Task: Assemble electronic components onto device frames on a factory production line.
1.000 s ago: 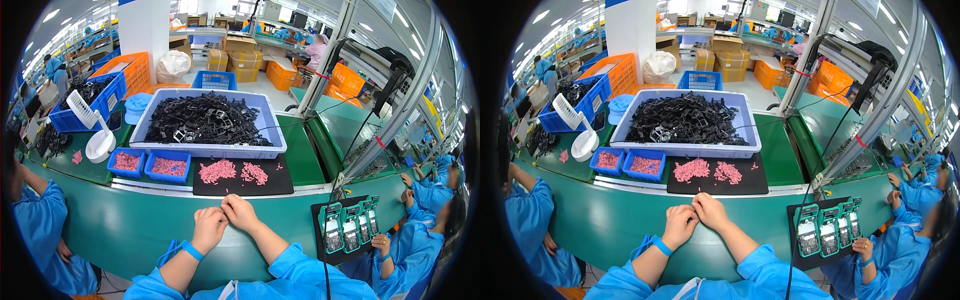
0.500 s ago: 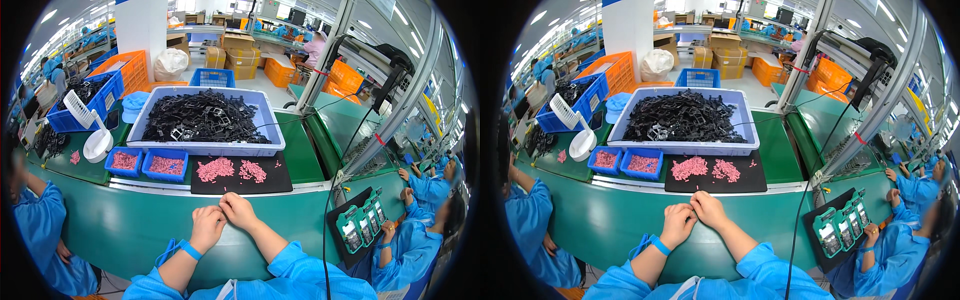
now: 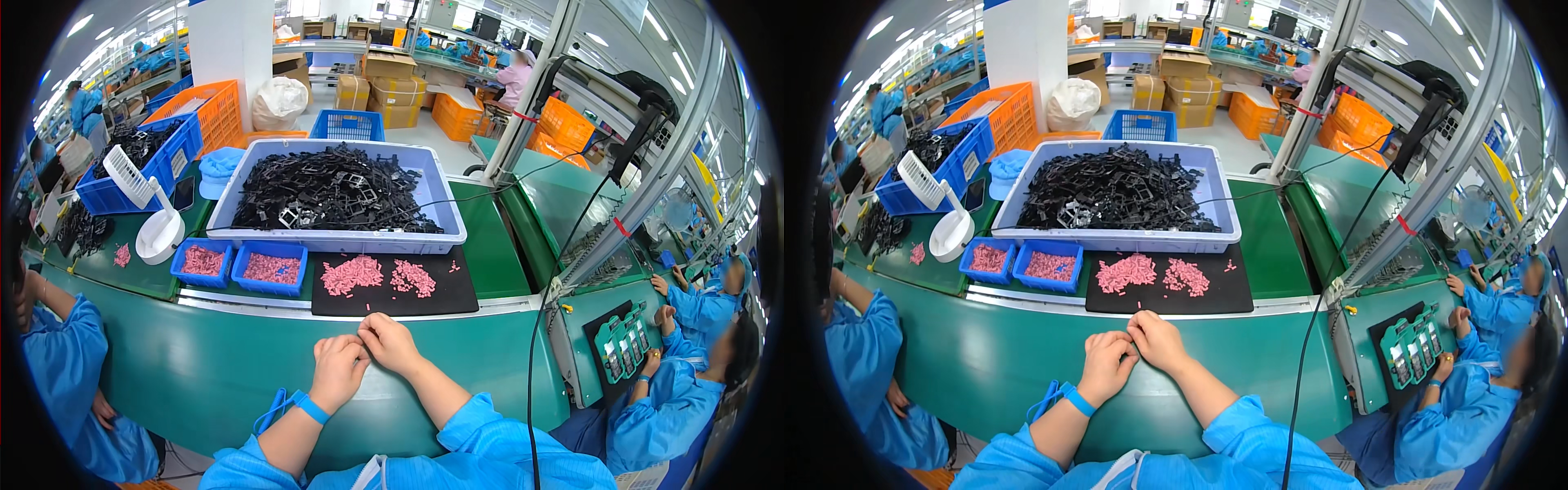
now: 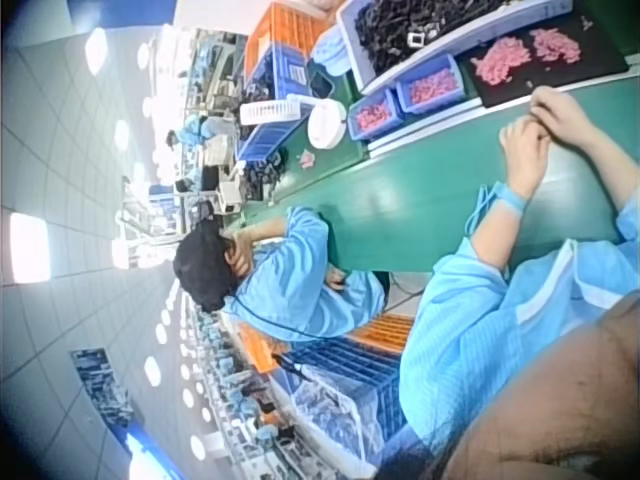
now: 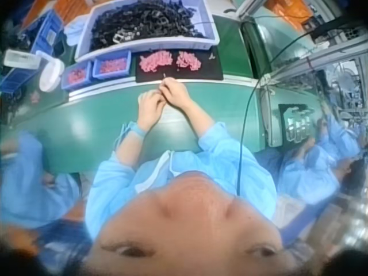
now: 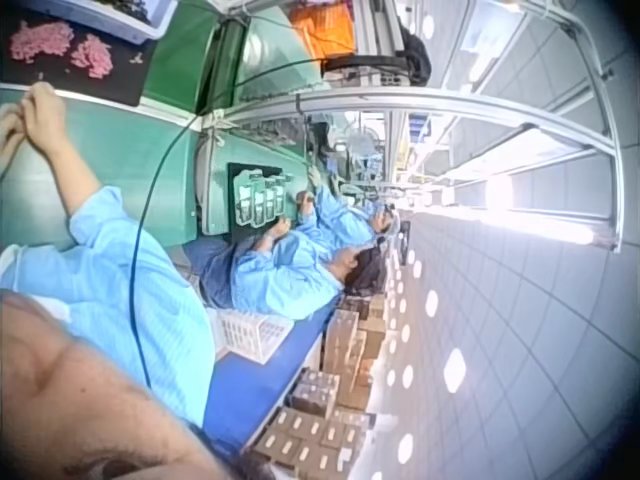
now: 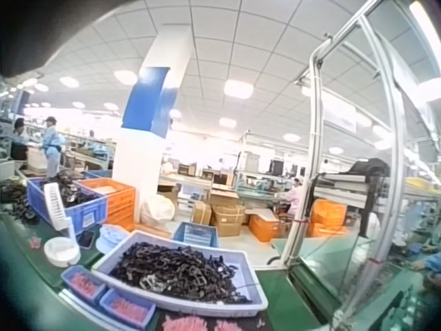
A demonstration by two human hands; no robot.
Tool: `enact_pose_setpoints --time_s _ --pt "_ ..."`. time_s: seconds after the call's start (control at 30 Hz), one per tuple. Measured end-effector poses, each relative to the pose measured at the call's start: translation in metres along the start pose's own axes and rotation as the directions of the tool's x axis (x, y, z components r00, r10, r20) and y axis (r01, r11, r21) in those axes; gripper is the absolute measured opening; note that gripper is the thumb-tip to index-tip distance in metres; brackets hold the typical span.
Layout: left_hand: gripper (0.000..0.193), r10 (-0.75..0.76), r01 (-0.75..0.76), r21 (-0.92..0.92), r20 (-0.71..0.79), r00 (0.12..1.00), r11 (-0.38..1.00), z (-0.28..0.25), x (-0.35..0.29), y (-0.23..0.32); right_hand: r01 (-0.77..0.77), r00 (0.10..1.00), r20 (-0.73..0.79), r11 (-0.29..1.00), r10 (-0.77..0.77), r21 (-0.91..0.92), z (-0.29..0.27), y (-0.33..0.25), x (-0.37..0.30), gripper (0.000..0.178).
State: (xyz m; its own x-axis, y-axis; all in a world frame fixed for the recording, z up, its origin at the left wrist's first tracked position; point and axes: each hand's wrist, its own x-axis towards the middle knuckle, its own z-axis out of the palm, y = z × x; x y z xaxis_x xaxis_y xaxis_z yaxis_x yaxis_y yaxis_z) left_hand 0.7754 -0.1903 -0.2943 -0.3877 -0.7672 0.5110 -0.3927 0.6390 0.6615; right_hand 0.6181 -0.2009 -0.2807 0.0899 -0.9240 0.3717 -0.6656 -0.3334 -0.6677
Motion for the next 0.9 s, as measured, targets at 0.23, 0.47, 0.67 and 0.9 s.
enact_pose_setpoints --time_s 0.23,0.47,0.67,0.9 --pt "0.014 0.009 -0.009 0.001 -0.002 1.000 1.000 -0.001 -0.001 0.000 -0.004 1.000 -0.005 1.000 0.004 0.002 0.000 -0.002 -0.001 0.007" --pt "0.013 0.004 -0.004 -0.003 0.000 1.000 1.000 0.000 -0.005 -0.001 -0.007 1.000 0.021 1.000 0.008 -0.017 0.001 -0.002 -0.003 0.007" --pt "0.011 0.003 -0.003 0.004 0.005 1.000 1.000 -0.005 -0.001 0.008 -0.030 1.000 0.007 0.999 0.030 -0.026 -0.005 -0.008 -0.001 0.007" --pt "0.011 -0.025 0.025 -0.011 0.036 0.999 1.000 -0.001 -0.002 0.001 -0.027 1.000 0.007 1.000 0.027 -0.008 -0.003 -0.003 0.000 0.007"
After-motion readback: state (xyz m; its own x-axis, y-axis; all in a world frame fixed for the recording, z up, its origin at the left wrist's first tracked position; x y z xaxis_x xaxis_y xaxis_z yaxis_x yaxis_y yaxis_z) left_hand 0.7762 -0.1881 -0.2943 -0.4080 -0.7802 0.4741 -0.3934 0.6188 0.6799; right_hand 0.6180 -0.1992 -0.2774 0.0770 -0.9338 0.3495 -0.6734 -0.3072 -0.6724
